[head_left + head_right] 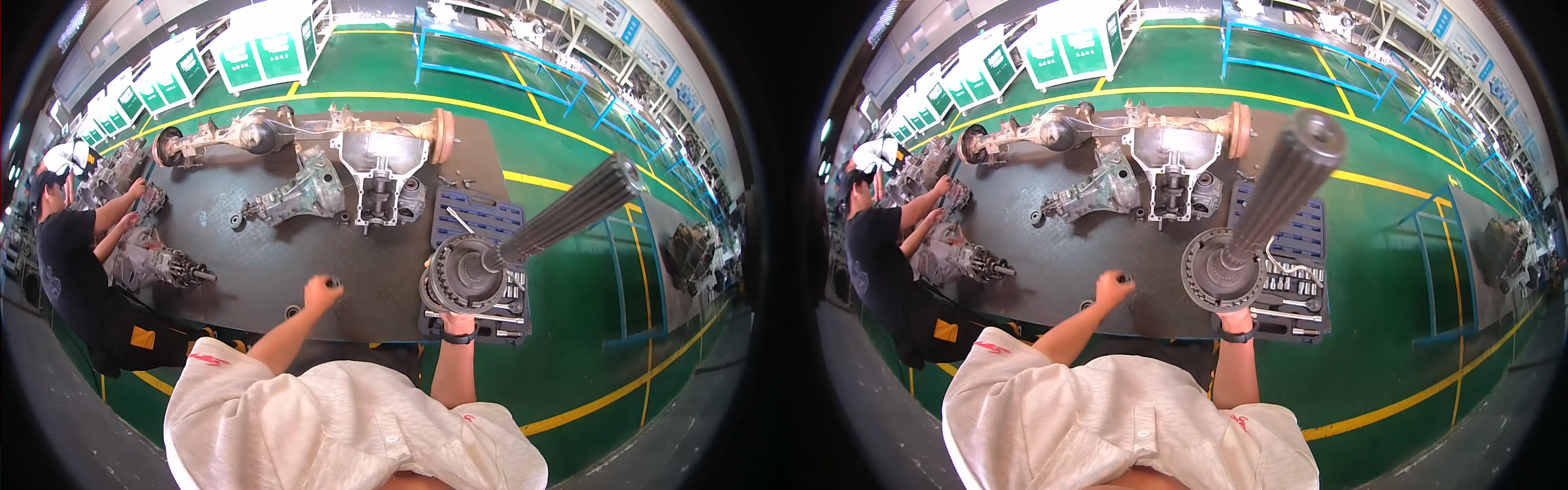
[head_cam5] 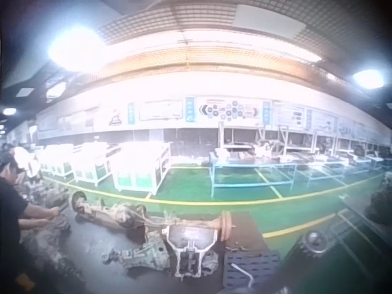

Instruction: Disassemble a manual gearbox main shaft assembly by removing gears and bearings.

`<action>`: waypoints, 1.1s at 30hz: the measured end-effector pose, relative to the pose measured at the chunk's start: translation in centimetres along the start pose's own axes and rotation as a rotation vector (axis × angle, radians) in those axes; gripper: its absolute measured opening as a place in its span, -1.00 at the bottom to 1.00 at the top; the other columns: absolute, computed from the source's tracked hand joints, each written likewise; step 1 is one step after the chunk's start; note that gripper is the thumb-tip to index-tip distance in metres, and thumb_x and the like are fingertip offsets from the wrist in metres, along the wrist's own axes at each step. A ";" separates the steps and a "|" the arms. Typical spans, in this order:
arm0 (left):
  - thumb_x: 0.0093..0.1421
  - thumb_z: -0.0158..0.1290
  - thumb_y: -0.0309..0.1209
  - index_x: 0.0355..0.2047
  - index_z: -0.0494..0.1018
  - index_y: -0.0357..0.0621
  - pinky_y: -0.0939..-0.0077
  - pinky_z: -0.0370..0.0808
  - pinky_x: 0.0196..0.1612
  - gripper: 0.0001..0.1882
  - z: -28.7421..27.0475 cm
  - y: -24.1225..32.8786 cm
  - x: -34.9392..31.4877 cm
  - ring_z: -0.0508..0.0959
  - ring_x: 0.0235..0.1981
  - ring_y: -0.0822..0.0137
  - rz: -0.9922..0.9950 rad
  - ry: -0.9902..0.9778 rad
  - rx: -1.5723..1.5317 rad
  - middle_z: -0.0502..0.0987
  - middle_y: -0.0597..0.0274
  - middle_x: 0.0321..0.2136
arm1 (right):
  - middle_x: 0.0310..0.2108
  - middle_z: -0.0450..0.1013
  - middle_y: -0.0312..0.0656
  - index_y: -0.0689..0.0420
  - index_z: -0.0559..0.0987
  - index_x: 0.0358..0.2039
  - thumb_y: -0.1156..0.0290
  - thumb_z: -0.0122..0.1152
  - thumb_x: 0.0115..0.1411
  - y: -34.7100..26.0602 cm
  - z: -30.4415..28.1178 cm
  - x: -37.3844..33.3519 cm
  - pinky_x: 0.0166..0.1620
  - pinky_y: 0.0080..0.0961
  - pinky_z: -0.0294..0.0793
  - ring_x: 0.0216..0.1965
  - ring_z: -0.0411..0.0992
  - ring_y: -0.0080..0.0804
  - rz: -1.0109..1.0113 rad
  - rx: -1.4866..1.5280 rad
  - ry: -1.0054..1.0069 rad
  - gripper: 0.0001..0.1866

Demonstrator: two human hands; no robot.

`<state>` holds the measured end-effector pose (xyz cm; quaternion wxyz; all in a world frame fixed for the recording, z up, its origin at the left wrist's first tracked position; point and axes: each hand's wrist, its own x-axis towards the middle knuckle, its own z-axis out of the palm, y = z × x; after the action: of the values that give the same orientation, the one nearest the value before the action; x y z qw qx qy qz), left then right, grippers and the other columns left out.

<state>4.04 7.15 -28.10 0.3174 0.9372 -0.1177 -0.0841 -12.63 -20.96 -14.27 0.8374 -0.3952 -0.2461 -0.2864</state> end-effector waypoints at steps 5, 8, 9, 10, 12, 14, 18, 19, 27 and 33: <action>-0.08 0.36 -0.44 -0.26 0.57 -0.33 0.57 0.48 -0.31 -0.64 -23.1 21.8 5.5 0.48 -0.40 0.52 0.588 0.336 -0.509 0.54 0.36 -0.44 | 0.21 0.33 -0.12 0.15 0.22 0.29 0.35 0.49 -0.08 -2.6 2.4 1.5 0.26 -0.16 0.33 0.18 0.34 -0.21 0.257 0.123 0.160 -0.08; 0.03 0.23 -0.42 0.00 0.54 -0.22 0.60 0.49 -0.11 -0.53 -37.5 36.0 -0.7 0.55 -0.25 0.49 0.989 0.202 -0.722 0.61 0.21 -0.17 | 0.18 0.35 -0.11 0.16 0.26 0.26 0.37 0.48 -0.16 -2.7 5.0 2.9 0.24 -0.17 0.37 0.17 0.36 -0.18 0.293 0.128 0.211 -0.07; 0.05 0.19 -0.43 0.01 0.55 -0.19 0.58 0.47 -0.06 -0.55 -39.7 39.2 -3.1 0.56 -0.20 0.43 1.053 -0.052 -0.899 0.60 0.14 -0.06 | 0.18 0.35 -0.11 0.17 0.26 0.27 0.35 0.48 -0.17 -3.2 6.2 3.5 0.24 -0.21 0.36 0.18 0.36 -0.21 0.317 0.095 0.255 -0.05; -0.01 0.27 -0.40 -0.01 0.57 -0.15 0.60 0.46 -0.12 -0.51 -41.3 41.7 -4.8 0.54 -0.23 0.45 1.100 -0.108 -0.897 0.62 0.29 -0.18 | 0.18 0.35 -0.12 0.17 0.25 0.27 0.33 0.49 -0.19 -3.5 7.4 4.8 0.25 -0.25 0.35 0.18 0.35 -0.23 0.337 0.068 0.283 -0.04; -0.05 0.27 -0.41 0.09 0.40 -0.40 0.39 0.42 0.16 -0.35 -42.4 43.9 -5.3 0.54 0.01 0.27 1.190 -0.216 -0.747 0.51 -0.10 0.05 | 0.16 0.35 -0.11 0.21 0.23 0.27 0.29 0.50 -0.21 -4.3 8.9 6.5 0.23 -0.31 0.33 0.16 0.36 -0.26 0.357 0.040 0.278 0.00; -0.08 0.29 -0.56 0.09 0.45 -0.29 0.51 0.46 0.00 -0.37 -42.8 47.7 -6.3 0.55 -0.13 0.41 1.380 -0.319 -0.449 0.59 0.19 -0.15 | 0.14 0.35 -0.10 0.25 0.21 0.27 0.26 0.50 -0.23 -5.1 9.7 7.6 0.22 -0.37 0.32 0.14 0.36 -0.30 0.377 0.002 0.280 0.04; -0.04 0.30 -0.60 0.12 0.44 -0.28 0.49 0.42 0.09 -0.36 -41.9 49.0 -6.7 0.53 -0.05 0.43 1.165 -0.472 -0.581 0.58 0.20 -0.10 | 0.09 0.39 -0.12 0.28 0.23 0.25 0.24 0.50 -0.22 -6.0 10.4 8.4 0.16 -0.43 0.33 0.07 0.39 -0.36 0.360 -0.018 0.223 0.02; -0.04 0.30 -0.60 0.12 0.44 -0.27 0.50 0.42 0.09 -0.36 -42.0 49.0 -6.9 0.53 -0.05 0.43 1.227 -0.387 -0.501 0.58 0.21 -0.10 | 0.08 0.40 -0.13 0.28 0.24 0.24 0.24 0.50 -0.22 -6.1 10.5 8.4 0.16 -0.43 0.33 0.07 0.38 -0.37 0.362 -0.021 0.233 0.00; -0.04 0.36 -0.39 0.16 0.38 -0.25 0.39 0.44 0.09 -0.28 -43.7 52.4 -12.5 0.55 -0.05 0.28 1.233 -0.235 0.143 0.57 0.05 -0.06 | 0.03 0.44 -0.17 0.28 0.34 0.17 0.19 0.48 -0.20 -6.4 9.1 9.4 0.15 -0.45 0.33 0.03 0.40 -0.42 0.380 -0.088 0.165 -0.09; -0.26 0.33 -0.63 -0.16 0.53 -0.22 0.36 0.36 0.16 -0.47 -39.1 48.7 -8.9 0.52 -0.03 0.30 0.965 -0.369 -0.150 0.53 0.04 0.03 | 0.05 0.43 -0.16 0.30 0.33 0.18 0.12 0.46 -0.18 -9.1 11.4 11.7 0.16 -0.45 0.31 0.04 0.39 -0.41 0.360 -0.090 0.117 -0.08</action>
<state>-3.56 -5.47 33.24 0.3604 0.7206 -0.5837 -0.1005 -12.51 -19.89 4.41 0.8696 -0.4523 -0.1092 -0.1652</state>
